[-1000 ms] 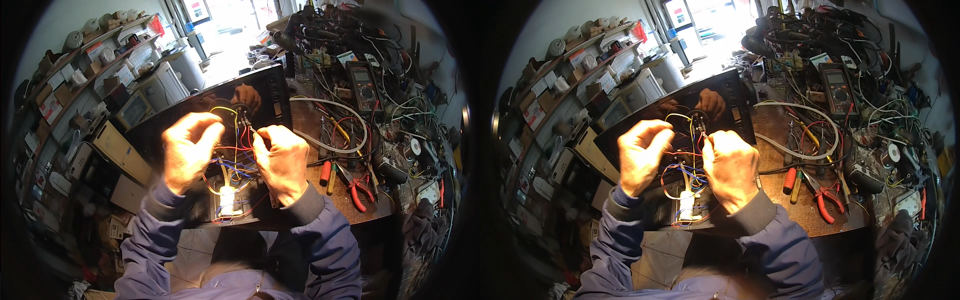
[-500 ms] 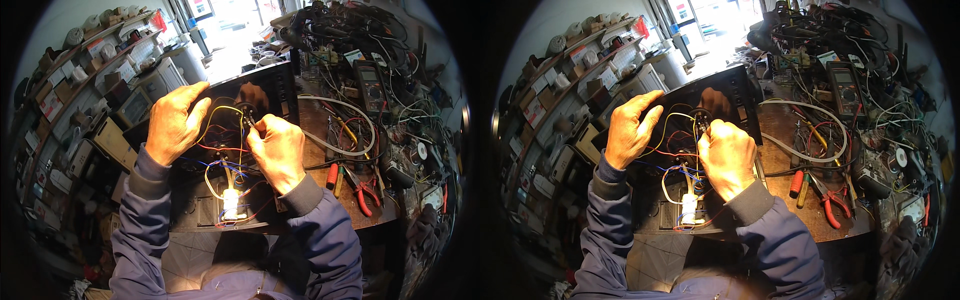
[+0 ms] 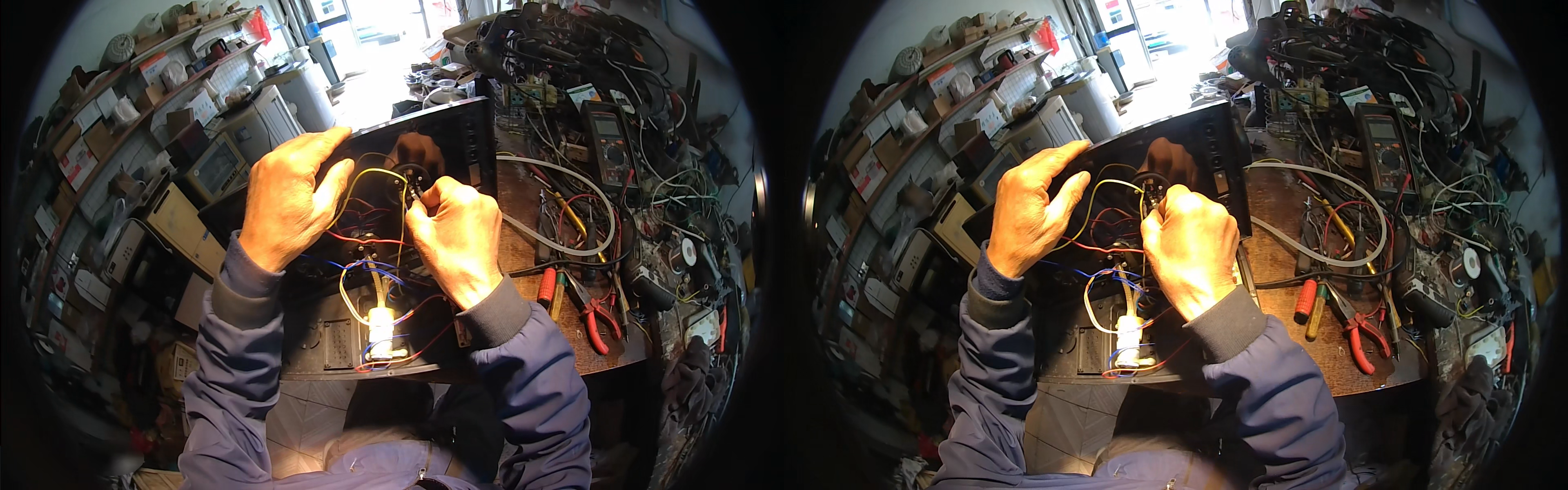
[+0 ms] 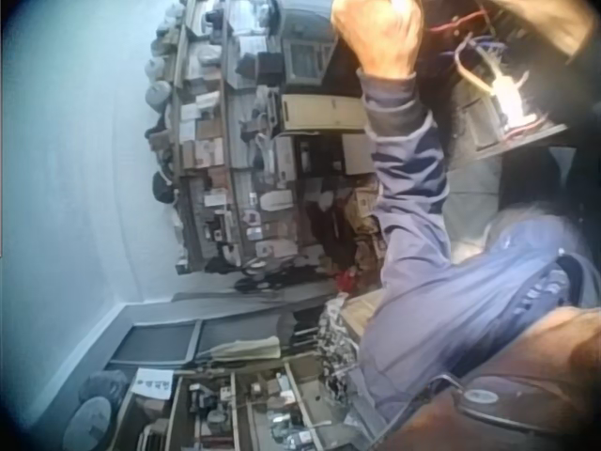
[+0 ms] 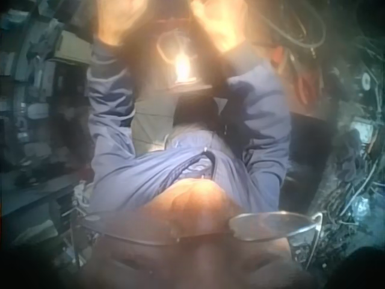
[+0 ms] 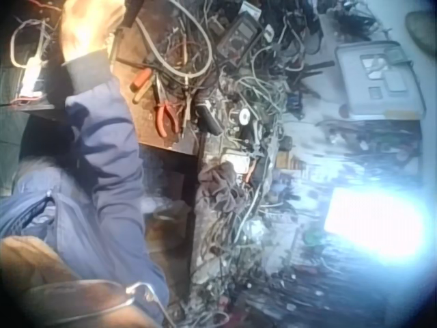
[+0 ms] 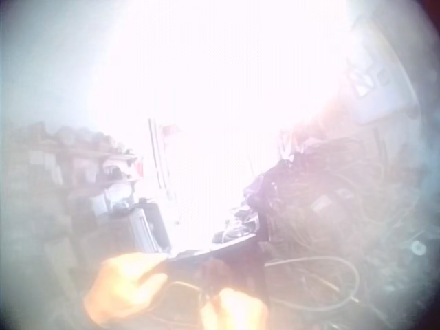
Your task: The person opens an induction cooktop, manipulates internal wires and components with pliers and a screwdriver, then closes the unit and tests it by placing a kettle on the surface. The cooktop powers on and displays a temperature reading.
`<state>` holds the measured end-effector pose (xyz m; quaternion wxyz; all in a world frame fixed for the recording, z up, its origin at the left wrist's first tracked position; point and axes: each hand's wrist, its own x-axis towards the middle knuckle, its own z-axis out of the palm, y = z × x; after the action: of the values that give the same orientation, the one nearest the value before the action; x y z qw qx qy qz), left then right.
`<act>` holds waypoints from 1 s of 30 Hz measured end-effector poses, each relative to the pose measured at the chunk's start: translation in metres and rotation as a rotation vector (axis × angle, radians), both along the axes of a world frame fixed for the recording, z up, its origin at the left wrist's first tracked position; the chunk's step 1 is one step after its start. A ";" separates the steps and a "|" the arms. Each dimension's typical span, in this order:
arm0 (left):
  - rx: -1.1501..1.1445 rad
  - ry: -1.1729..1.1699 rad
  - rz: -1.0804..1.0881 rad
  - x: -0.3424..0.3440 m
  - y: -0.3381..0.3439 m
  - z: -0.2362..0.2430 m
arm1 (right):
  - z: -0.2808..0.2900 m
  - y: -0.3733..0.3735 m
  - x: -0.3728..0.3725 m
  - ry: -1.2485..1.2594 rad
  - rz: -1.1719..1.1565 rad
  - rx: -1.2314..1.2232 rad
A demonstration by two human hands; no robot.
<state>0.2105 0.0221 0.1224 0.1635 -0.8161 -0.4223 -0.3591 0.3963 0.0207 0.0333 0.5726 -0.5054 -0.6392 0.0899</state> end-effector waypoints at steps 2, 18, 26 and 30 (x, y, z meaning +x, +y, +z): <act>0.000 0.002 -0.005 -0.001 0.001 0.000 | 0.000 0.001 -0.001 -0.001 -0.006 -0.017; 0.059 -0.004 -0.026 -0.004 0.001 -0.003 | 0.001 0.001 -0.010 -0.047 -0.018 0.062; 0.065 -0.015 -0.030 -0.006 0.003 -0.005 | -0.006 0.004 -0.008 -0.105 0.001 0.148; 0.099 -0.015 -0.037 -0.008 0.006 -0.008 | -0.012 0.009 -0.008 -0.109 -0.001 0.190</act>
<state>0.2025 0.0282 0.1146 0.1940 -0.8119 -0.3900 -0.3886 0.3887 0.0296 0.0212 0.5822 -0.4532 -0.6750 0.0009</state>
